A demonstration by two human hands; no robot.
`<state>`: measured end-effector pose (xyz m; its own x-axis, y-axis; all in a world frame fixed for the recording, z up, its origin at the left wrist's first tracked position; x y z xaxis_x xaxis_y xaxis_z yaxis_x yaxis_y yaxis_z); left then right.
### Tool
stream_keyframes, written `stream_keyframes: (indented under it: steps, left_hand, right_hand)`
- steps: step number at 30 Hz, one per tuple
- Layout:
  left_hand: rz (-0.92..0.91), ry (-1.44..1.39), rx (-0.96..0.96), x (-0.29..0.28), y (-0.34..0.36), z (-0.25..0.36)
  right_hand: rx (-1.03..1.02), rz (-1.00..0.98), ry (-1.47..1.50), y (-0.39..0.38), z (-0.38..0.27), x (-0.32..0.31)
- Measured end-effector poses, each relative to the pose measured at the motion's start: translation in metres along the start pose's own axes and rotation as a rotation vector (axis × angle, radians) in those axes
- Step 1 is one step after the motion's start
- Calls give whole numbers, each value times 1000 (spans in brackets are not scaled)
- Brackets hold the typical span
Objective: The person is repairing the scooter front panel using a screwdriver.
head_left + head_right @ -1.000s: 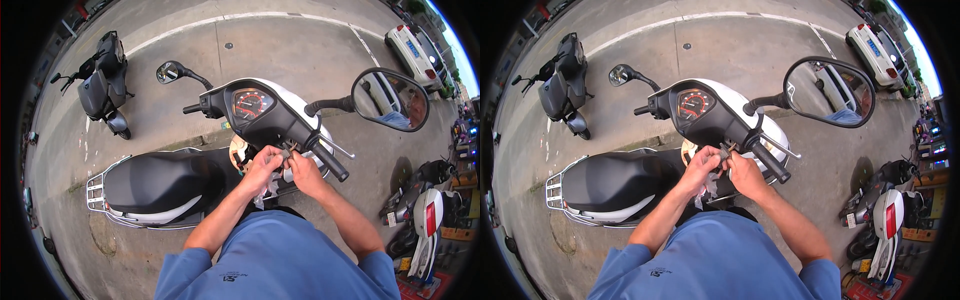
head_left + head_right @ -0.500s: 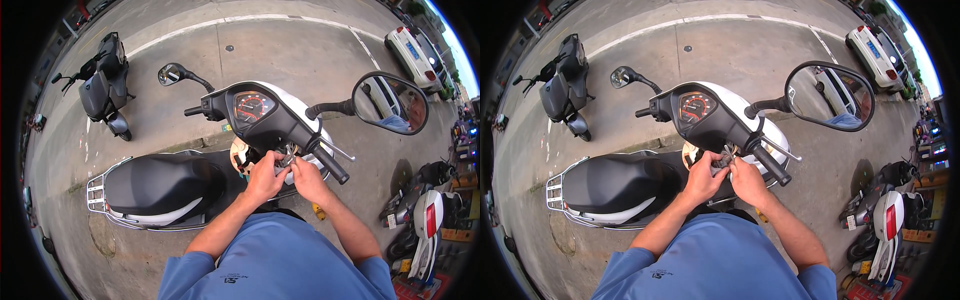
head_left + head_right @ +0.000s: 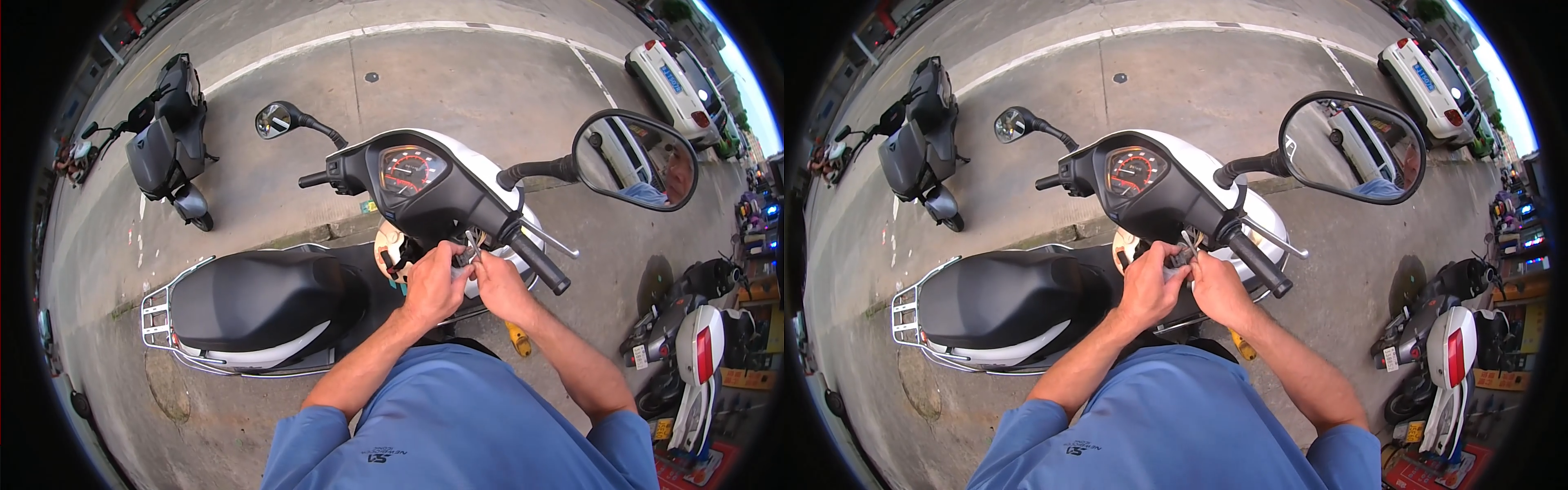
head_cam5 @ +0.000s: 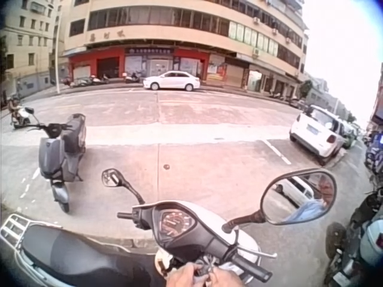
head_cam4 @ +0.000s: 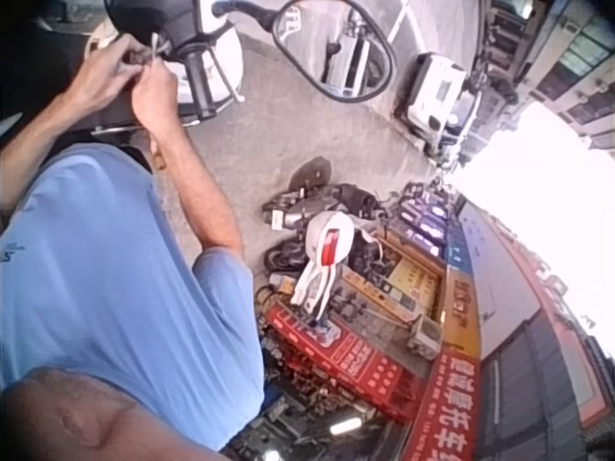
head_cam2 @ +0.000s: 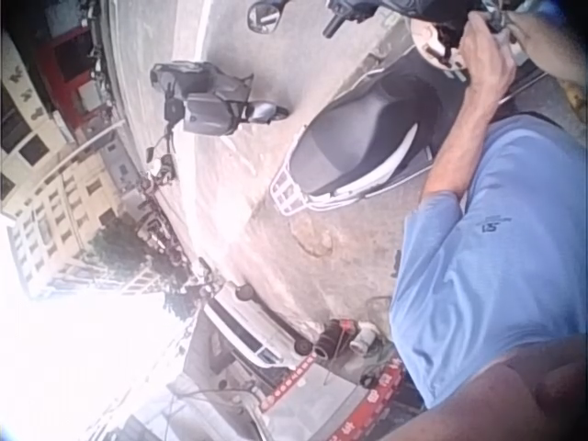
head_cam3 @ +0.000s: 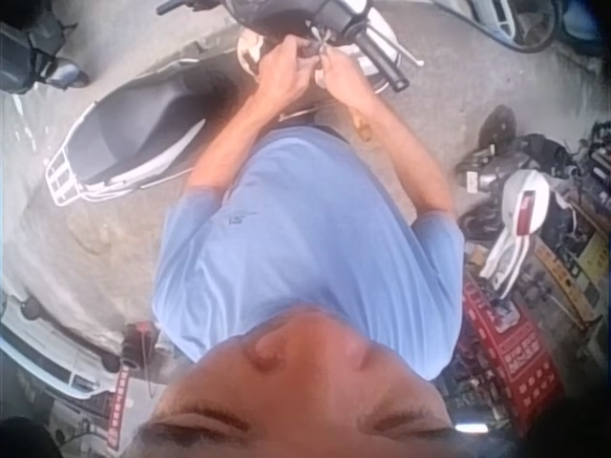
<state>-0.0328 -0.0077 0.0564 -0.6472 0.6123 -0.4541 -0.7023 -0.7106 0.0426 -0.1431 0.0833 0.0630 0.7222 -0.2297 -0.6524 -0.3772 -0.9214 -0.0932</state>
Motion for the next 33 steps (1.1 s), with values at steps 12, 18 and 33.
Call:
stream_keyframes:
  steps: [12, 18, 33]
  left_hand:
    - [-101, -135, -109, 3, 4, -6]
    - [-339, -668, -370, 13, 10, -38]
    - [-473, -878, -353, 19, 7, -23]
  right_hand:
    - [-15, 13, -28, 0, 0, -2]
    - [-42, 116, 100, -10, -3, -5]
    - [-114, 464, 293, -30, -8, 3]
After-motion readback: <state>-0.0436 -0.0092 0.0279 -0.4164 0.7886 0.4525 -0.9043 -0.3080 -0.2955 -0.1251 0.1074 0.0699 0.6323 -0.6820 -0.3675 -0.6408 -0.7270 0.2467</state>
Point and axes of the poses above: each hand's wrist, its own y-axis towards the middle knuckle, its own x-axis out of the palm, z = x × y, the point moved 4 cm from there along y, towards the middle knuckle, and after that the axes turned 12 degrees about -x, right-handed, at the moved point
